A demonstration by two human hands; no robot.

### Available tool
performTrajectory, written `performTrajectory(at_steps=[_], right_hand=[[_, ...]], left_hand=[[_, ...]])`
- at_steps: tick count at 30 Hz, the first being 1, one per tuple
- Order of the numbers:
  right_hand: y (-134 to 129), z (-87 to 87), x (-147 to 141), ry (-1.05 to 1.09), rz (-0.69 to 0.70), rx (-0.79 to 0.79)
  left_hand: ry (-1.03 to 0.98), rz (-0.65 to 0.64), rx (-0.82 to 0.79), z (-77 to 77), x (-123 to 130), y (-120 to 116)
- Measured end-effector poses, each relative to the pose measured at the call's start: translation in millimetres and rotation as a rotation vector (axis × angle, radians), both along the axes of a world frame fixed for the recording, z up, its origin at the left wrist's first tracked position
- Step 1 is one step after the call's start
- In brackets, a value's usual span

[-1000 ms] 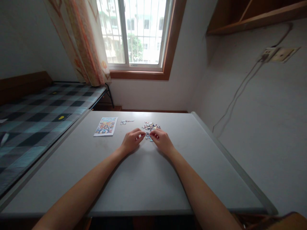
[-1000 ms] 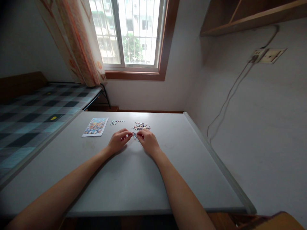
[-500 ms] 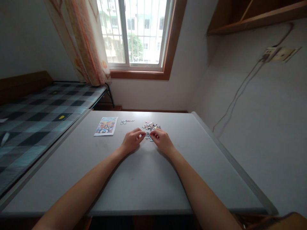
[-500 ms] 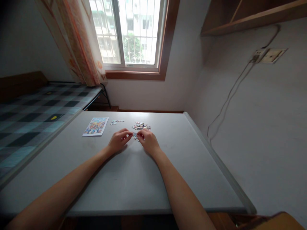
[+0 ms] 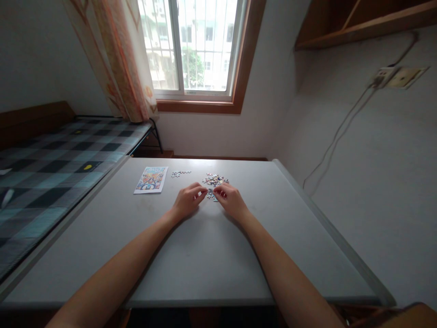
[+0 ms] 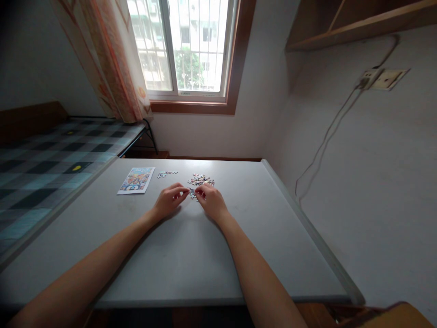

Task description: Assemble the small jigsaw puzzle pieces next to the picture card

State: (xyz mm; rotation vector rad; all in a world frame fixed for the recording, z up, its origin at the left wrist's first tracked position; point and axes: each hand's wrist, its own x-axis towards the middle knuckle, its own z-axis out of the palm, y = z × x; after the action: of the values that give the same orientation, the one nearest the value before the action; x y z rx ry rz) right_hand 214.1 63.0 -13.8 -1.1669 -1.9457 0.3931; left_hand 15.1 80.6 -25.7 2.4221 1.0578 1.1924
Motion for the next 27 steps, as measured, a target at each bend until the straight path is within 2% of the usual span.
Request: performTrajectory(at_steps=[27], right_hand=[[-1.8, 3.6, -1.6, -0.003, 0.001, 0.001]], left_hand=[[-0.011, 0.007, -0.014, -0.7, 0.9, -1.2]])
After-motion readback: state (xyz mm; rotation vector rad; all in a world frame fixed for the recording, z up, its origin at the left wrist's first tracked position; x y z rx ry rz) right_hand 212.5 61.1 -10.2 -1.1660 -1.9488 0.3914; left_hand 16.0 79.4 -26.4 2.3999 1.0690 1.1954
